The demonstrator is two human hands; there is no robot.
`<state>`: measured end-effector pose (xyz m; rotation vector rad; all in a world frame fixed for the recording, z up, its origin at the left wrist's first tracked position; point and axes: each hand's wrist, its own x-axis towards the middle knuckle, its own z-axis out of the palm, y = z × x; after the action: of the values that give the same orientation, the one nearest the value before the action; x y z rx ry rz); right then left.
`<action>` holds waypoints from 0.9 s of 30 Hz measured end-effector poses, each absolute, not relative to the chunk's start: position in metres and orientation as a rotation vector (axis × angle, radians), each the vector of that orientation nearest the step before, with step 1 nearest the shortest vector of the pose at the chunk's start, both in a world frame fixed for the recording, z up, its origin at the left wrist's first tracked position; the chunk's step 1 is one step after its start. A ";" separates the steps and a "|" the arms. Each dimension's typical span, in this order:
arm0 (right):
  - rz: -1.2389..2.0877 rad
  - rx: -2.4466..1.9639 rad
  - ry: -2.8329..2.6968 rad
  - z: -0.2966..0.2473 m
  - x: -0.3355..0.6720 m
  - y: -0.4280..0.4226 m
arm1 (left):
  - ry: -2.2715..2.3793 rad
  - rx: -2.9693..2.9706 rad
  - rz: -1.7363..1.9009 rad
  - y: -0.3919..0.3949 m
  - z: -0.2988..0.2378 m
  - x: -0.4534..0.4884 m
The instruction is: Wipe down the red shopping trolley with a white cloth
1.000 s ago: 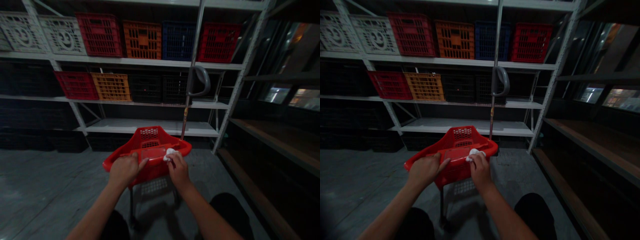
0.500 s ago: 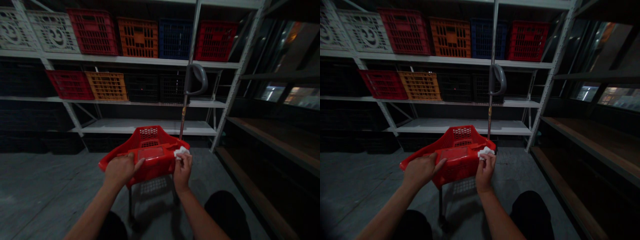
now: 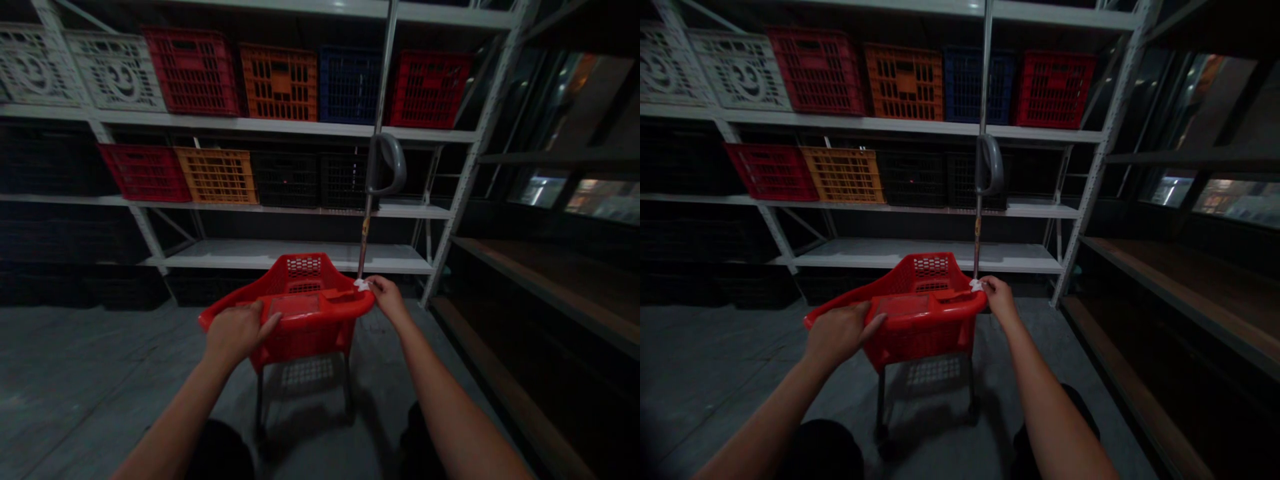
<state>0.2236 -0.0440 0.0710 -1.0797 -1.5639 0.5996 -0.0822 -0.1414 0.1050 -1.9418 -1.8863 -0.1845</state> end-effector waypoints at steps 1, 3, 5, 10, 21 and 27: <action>0.619 -1.058 -1.573 0.070 0.223 -0.041 | -1.878 -1.937 -0.219 -0.140 0.104 -0.084; 0.630 -1.025 -1.584 0.069 0.222 -0.042 | -1.813 -1.909 -0.362 -0.139 0.102 -0.086; 0.648 -0.986 -1.626 0.070 0.220 -0.051 | -1.711 -1.855 -0.552 -0.140 0.100 -0.084; 0.724 -0.905 -1.789 0.079 0.216 -0.070 | -1.522 -1.881 -0.778 -0.153 0.092 -0.047; 0.270 -1.133 -2.435 0.125 0.190 -0.095 | -1.576 -1.981 -0.810 -0.145 0.084 0.006; 0.224 -1.266 -2.481 0.145 0.135 -0.085 | -1.567 -1.967 -0.849 -0.138 0.082 0.005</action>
<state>0.1352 -0.0846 0.1449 -1.2659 -2.4808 0.2239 0.0054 -0.1381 0.0823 -1.9666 -1.5666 -0.8492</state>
